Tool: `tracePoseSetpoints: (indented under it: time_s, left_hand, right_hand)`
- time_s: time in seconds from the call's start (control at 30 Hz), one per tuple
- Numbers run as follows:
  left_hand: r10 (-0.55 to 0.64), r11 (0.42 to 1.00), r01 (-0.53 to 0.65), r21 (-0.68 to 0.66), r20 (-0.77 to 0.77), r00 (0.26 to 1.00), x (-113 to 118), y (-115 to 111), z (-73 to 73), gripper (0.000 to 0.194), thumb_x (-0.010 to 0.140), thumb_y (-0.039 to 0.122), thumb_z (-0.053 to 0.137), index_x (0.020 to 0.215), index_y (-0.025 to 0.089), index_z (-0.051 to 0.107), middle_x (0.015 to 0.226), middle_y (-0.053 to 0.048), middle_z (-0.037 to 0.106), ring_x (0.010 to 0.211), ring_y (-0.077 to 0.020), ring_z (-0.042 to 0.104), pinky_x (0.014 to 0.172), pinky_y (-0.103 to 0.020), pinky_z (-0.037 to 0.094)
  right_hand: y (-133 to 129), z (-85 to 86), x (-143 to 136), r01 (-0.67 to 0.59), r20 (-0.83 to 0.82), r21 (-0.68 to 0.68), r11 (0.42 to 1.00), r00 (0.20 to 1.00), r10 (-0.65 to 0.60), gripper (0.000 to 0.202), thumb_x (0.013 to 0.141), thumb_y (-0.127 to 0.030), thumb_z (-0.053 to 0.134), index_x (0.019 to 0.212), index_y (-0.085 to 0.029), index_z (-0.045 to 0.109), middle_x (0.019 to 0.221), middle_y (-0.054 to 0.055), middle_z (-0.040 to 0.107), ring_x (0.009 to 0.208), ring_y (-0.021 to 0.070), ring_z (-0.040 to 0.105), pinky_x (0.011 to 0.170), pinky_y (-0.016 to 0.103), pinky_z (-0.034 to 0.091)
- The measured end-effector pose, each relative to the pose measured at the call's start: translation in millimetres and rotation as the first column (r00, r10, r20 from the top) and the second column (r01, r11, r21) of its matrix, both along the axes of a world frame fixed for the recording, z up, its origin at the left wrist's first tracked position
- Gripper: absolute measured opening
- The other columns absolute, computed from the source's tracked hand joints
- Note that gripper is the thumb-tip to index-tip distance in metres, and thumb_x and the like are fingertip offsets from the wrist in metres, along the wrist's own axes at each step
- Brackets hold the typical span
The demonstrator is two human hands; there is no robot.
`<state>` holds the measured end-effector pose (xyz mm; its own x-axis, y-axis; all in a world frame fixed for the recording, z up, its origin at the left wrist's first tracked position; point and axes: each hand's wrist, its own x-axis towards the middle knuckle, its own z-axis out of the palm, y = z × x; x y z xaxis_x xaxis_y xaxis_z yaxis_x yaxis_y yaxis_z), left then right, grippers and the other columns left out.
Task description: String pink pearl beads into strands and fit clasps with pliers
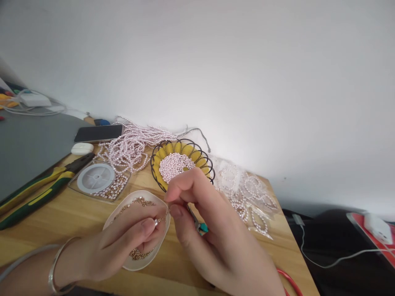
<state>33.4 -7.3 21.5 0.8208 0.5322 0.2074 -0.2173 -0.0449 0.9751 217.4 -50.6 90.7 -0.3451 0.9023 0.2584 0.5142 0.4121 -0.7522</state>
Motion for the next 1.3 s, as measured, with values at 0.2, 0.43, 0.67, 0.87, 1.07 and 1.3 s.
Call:
tracePoseSetpoints:
  time_s: [0.2,0.43,0.67,0.87,1.07,1.3]
  left_hand:
    - [-0.046,0.998,0.045,0.045,0.009,0.999,-0.2,1.4,-0.1,0.039,0.106,0.037,0.029,0.071,0.020,0.036,0.062,0.004,0.037,0.054,-0.0110,0.034,0.053,-0.027,0.031]
    - [-0.078,0.995,0.078,0.063,-0.004,0.997,1.0,2.5,1.8,0.034,0.104,0.029,0.030,0.071,0.020,0.035,0.060,0.005,0.033,0.053,-0.0104,0.032,0.051,-0.026,0.028]
    - [-0.085,0.988,0.091,0.127,-0.053,0.995,-0.3,2.8,0.9,0.035,0.103,0.036,0.031,0.072,0.020,0.035,0.059,0.005,0.032,0.052,-0.0110,0.033,0.051,-0.027,0.028]
    - [-0.081,0.976,0.087,0.198,-0.037,0.996,-0.1,3.2,1.9,0.032,0.102,0.031,0.033,0.072,0.020,0.035,0.058,0.006,0.031,0.051,-0.0107,0.033,0.051,-0.026,0.028]
    - [-0.086,0.973,0.092,0.212,-0.037,0.996,0.8,3.8,3.1,0.030,0.101,0.027,0.033,0.072,0.020,0.035,0.058,0.006,0.032,0.052,-0.0102,0.033,0.052,-0.026,0.028]
    - [-0.105,0.968,0.113,0.222,-0.048,0.993,0.1,3.3,1.1,0.032,0.102,0.033,0.033,0.072,0.021,0.034,0.058,0.006,0.030,0.050,-0.0109,0.031,0.050,-0.027,0.027]
  right_hand:
    - [2.6,2.8,5.1,-0.042,0.144,-0.069,0.997,0.988,0.052,0.021,0.097,-0.009,0.045,0.102,-0.028,0.049,0.074,-0.004,0.053,0.061,0.0114,0.046,0.053,0.023,0.040]
    - [-2.4,5.0,13.5,-0.053,0.204,-0.110,0.993,0.976,0.074,0.018,0.092,-0.010,0.054,0.096,-0.027,0.057,0.075,-0.006,0.056,0.064,0.0096,0.049,0.057,0.022,0.040]
    - [-6.9,9.0,12.9,-0.025,0.210,-0.166,0.986,0.976,0.060,0.018,0.093,-0.011,0.057,0.097,-0.029,0.059,0.083,-0.007,0.065,0.071,0.0093,0.058,0.060,0.021,0.044]
    - [-10.6,9.8,15.1,-0.030,0.263,-0.190,0.981,0.961,0.081,0.023,0.091,-0.008,0.059,0.098,-0.030,0.060,0.083,-0.008,0.067,0.073,0.0100,0.060,0.063,0.021,0.045]
    - [-7.4,11.6,15.1,-0.073,0.269,-0.189,0.979,0.955,0.123,0.021,0.093,-0.008,0.059,0.096,-0.028,0.060,0.083,-0.009,0.067,0.071,0.0074,0.059,0.063,0.019,0.044]
    - [-8.4,13.0,17.5,-0.114,0.261,-0.212,0.971,0.951,0.168,0.023,0.091,-0.008,0.061,0.100,-0.029,0.059,0.084,-0.008,0.066,0.071,0.0065,0.060,0.063,0.017,0.044]
